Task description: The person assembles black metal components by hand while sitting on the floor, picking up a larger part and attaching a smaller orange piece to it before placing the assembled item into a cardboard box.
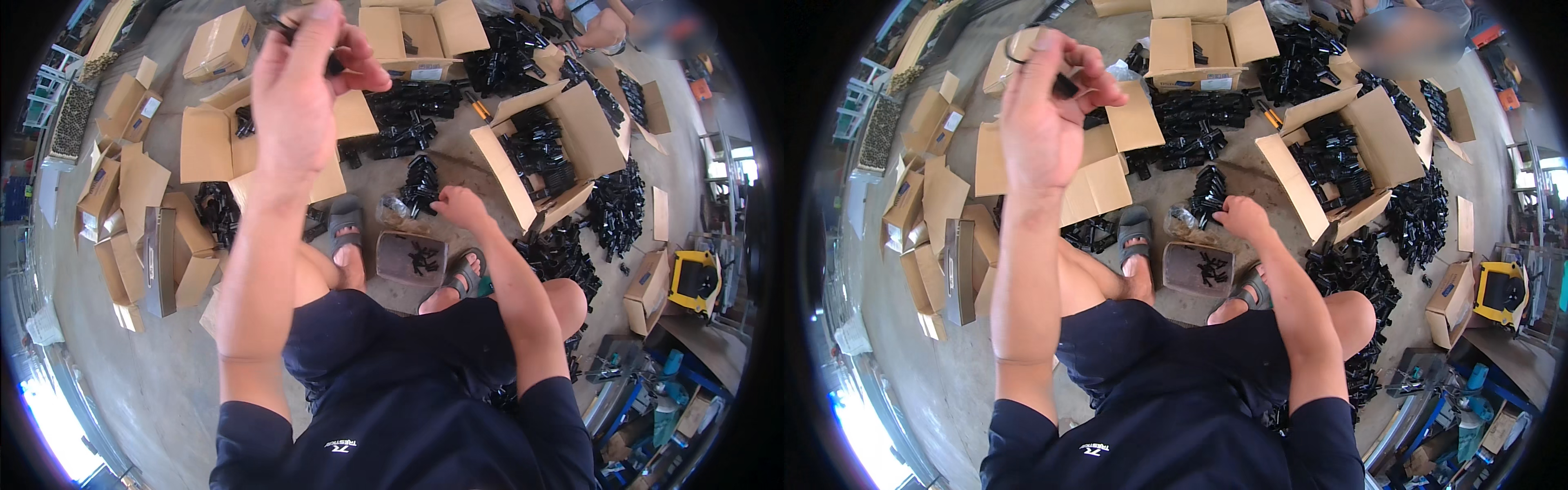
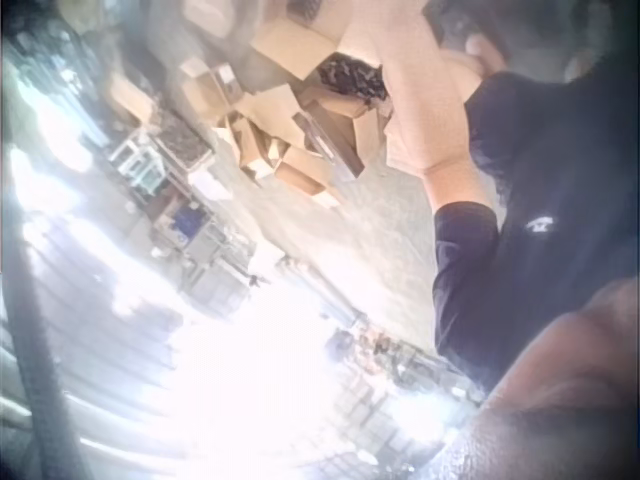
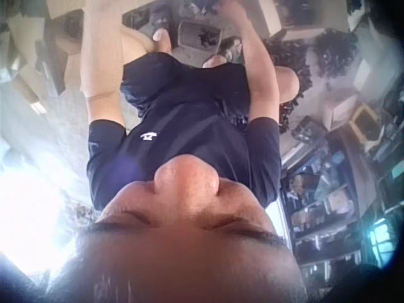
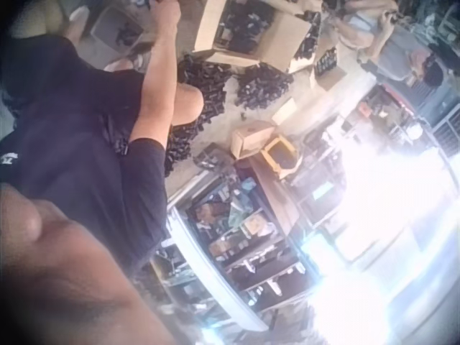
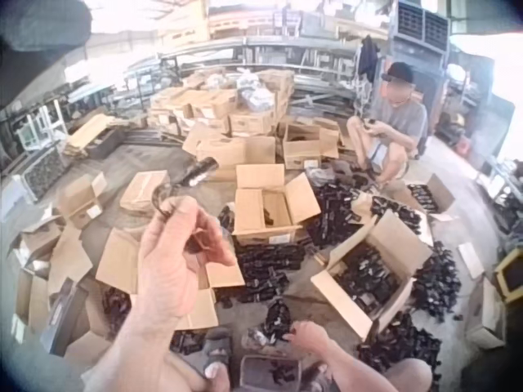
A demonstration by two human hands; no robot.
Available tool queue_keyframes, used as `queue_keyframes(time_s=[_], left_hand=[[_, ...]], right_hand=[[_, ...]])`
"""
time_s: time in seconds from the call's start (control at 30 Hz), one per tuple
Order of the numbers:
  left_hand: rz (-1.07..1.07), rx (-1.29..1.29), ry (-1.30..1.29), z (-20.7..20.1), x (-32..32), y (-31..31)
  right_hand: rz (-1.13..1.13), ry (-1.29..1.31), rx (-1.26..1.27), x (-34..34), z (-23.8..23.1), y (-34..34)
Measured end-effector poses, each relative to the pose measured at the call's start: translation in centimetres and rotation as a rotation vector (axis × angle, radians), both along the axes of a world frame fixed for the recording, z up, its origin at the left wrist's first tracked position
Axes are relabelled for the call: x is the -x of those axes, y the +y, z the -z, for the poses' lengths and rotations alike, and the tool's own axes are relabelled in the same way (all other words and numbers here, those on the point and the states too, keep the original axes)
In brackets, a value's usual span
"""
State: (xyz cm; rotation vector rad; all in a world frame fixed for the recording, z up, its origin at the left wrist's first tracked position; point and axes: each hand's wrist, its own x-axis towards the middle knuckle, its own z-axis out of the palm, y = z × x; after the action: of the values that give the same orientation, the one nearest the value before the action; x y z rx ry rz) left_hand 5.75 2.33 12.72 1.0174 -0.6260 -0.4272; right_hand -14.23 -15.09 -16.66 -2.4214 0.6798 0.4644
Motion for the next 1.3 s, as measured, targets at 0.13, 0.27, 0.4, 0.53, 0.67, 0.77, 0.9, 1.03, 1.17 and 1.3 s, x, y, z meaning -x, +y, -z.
queue_keyframes(time_s=[0.13,0.27,0.4,0.53,0.67,0.77,0.9,1.03,1.17,1.3], left_hand=[[-0.163,-0.037,-0.142,5.1,-0.5,-1.1],[-0.11,0.014,-0.096,4.8,-0.4,-1.7],[-0.097,0.024,-0.068,5.4,-0.5,-1.8],[0.077,0.024,0.269,7.0,-0.6,-2.2],[0.22,0.032,0.617,9.2,-0.6,-3.5],[0.272,0.035,0.66,10.2,0.3,-3.9],[0.284,0.004,0.65,10.8,2.5,-4.5],[0.276,-0.147,0.592,11.6,5.1,-5.4],[0.319,-0.335,0.572,11.6,7.3,-5.0],[0.461,-0.351,0.557,12.0,8.1,-5.6]], right_hand=[[0.268,-0.145,0.124,0.1,9.5,2.0],[0.421,-0.267,0.084,-0.5,13.2,3.1],[0.362,-0.227,0.11,-1.2,11.6,2.2],[0.24,-0.337,0.221,-1.7,7.0,0.5],[0.263,-0.467,0.043,-3.1,-1.7,-2.0],[0.301,-0.568,-0.11,-3.1,-11.6,-0.6],[0.321,-0.708,-0.241,-0.7,-20.1,1.3],[0.229,-0.863,-0.213,1.2,-20.9,1.1],[0.27,-0.847,-0.295,1.5,-20.3,1.3],[0.297,-1.044,-0.095,1.6,-18.5,0.8]])
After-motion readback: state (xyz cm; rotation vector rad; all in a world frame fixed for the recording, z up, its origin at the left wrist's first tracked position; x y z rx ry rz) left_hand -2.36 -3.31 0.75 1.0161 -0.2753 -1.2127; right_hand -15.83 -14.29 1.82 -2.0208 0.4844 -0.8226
